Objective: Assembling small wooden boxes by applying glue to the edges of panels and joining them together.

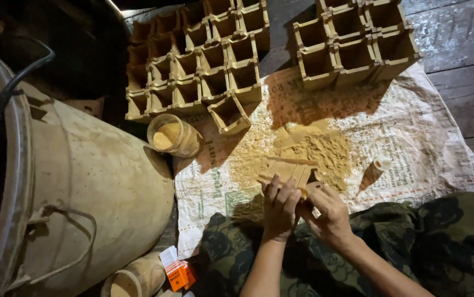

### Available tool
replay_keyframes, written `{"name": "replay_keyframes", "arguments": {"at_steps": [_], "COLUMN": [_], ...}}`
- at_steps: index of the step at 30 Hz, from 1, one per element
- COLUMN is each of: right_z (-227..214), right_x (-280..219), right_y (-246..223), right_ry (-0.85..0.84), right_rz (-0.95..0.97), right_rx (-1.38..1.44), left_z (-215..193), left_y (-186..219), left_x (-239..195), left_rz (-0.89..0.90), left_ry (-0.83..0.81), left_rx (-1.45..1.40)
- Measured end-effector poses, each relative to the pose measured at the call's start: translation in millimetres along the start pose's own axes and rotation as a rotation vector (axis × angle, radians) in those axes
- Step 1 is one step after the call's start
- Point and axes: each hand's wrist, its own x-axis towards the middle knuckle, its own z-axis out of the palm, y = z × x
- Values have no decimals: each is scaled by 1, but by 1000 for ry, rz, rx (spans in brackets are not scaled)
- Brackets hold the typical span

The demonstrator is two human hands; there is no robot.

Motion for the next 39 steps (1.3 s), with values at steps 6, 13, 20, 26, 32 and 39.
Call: {"name": "replay_keyframes", "arguments": {"at_steps": [6, 13, 20, 26, 32, 39], "right_z": [-20, -66, -97, -90, -34, 13], "right_x": [3, 29, 109, 252, 361, 401], "right_y": [33, 66, 136, 168, 239, 297], "right_ry": [22, 83, 117, 256, 348, 17], "right_rz": [84, 66, -81, -273, -374, -222], "right_rx": [-4, -275, -565, -856, -1045, -1146], "left_z": [-19, -2, 22, 33, 42, 47], "left_y": [1, -91, -98, -108, -109, -109], "left_x": [15, 4, 5, -6, -8, -9], "left_rz": [-462, -1092, -1241, -1146, -1231, -1242], "left_ry": [-116, 445, 408, 545, 589, 596], "left_rx": [-162, -301, -362, -216, -301, -307]}}
